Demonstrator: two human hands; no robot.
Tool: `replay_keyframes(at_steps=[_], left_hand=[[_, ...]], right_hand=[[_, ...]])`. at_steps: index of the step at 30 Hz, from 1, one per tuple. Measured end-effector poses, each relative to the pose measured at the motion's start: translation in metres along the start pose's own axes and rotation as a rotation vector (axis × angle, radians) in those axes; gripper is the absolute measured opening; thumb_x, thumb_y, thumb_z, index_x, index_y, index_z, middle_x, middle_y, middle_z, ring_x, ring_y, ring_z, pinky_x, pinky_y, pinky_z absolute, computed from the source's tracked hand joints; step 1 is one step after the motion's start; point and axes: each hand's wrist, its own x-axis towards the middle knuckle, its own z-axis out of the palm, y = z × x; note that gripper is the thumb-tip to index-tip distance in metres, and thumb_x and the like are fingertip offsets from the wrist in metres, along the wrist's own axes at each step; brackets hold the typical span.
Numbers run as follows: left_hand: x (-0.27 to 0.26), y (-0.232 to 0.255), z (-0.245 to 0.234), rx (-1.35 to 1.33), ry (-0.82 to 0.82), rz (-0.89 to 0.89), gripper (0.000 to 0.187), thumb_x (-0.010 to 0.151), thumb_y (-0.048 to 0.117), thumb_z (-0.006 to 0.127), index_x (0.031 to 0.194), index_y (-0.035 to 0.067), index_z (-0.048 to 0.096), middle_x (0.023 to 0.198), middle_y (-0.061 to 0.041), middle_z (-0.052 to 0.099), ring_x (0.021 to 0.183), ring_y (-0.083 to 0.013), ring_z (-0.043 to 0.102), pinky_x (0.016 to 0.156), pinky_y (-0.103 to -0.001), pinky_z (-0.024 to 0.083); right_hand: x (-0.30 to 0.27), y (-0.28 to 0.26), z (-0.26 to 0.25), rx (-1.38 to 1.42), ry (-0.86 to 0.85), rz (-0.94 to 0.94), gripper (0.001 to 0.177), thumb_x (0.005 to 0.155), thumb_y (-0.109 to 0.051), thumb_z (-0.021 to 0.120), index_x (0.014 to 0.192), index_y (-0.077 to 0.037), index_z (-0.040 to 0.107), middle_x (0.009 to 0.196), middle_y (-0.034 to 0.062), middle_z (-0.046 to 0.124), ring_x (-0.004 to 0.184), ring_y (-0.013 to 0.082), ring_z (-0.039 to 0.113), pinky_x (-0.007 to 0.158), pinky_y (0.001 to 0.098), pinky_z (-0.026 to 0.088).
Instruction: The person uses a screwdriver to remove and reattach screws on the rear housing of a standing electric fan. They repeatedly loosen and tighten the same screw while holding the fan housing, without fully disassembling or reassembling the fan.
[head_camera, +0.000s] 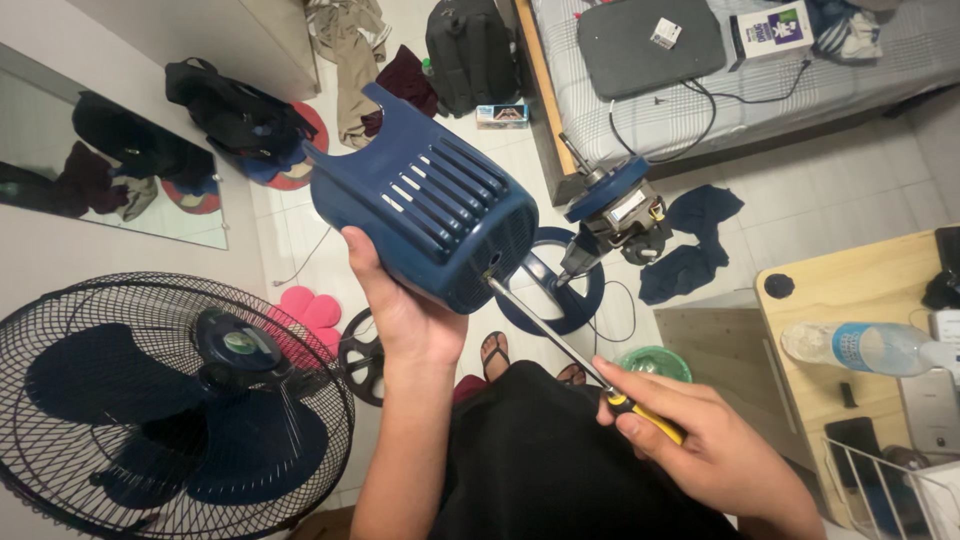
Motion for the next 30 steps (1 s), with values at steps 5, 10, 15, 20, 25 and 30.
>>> replay_keyframes(at_steps=[5, 10, 15, 20, 25, 30], left_hand=[[0.003, 0.003, -0.013, 0.005, -0.090, 0.001, 0.086, 0.087, 0.060, 0.073, 0.148, 0.005, 0.046, 0.139, -0.008, 0.060, 0.128, -0.0236, 0.061, 0.114, -0.042, 0.049], [0.004, 0.004, -0.022, 0.064, -0.227, 0.068, 0.088, 0.089, 0.054, 0.078, 0.150, 0.001, 0.045, 0.136, -0.013, 0.062, 0.124, -0.0278, 0.063, 0.111, -0.045, 0.052], [0.002, 0.009, -0.019, 0.085, -0.211, 0.075, 0.085, 0.090, 0.051, 0.079, 0.148, 0.000, 0.045, 0.134, -0.014, 0.063, 0.121, -0.0274, 0.065, 0.109, -0.044, 0.053], [0.002, 0.013, -0.011, 0.087, -0.184, 0.110, 0.083, 0.091, 0.048, 0.080, 0.148, 0.000, 0.046, 0.132, -0.013, 0.063, 0.120, -0.0264, 0.065, 0.108, -0.041, 0.055], [0.006, 0.019, -0.004, 0.149, -0.152, 0.150, 0.083, 0.090, 0.046, 0.081, 0.149, 0.001, 0.044, 0.132, -0.012, 0.061, 0.120, -0.0248, 0.064, 0.107, -0.040, 0.056], [0.002, 0.024, 0.003, 0.205, -0.120, 0.183, 0.086, 0.087, 0.040, 0.083, 0.152, 0.009, 0.037, 0.136, -0.012, 0.055, 0.125, -0.0261, 0.061, 0.106, -0.041, 0.057]], right_hand=[[-0.003, 0.010, -0.005, 0.285, -0.130, 0.077, 0.055, 0.098, -0.014, 0.056, 0.152, -0.007, 0.050, 0.096, 0.0061, 0.075, 0.062, 0.0119, 0.062, 0.060, 0.0249, 0.056], [-0.004, 0.016, -0.006, 0.761, -0.227, 0.231, 0.051, 0.099, -0.017, 0.055, 0.149, -0.005, 0.052, 0.092, 0.0117, 0.071, 0.058, 0.0123, 0.059, 0.052, 0.0250, 0.051], [-0.002, 0.003, 0.010, 0.067, 0.106, -0.075, 0.050, 0.095, -0.016, 0.067, 0.144, -0.008, 0.061, 0.104, 0.0078, 0.074, 0.083, 0.0158, 0.067, 0.074, 0.0281, 0.055], [-0.001, -0.018, 0.022, -0.276, 0.288, -0.021, 0.048, 0.088, -0.019, 0.075, 0.136, -0.013, 0.068, 0.107, 0.0063, 0.078, 0.093, 0.0172, 0.071, 0.085, 0.0271, 0.056], [-0.001, -0.023, 0.021, 0.021, 0.102, -0.037, 0.051, 0.094, -0.012, 0.066, 0.144, -0.010, 0.058, 0.114, 0.0051, 0.078, 0.102, 0.0187, 0.069, 0.090, 0.0290, 0.052], [0.006, -0.002, 0.033, -0.293, 0.388, 0.020, 0.048, 0.076, -0.021, 0.088, 0.121, -0.018, 0.074, 0.088, 0.0039, 0.074, 0.079, 0.0171, 0.064, 0.070, 0.0286, 0.054]])
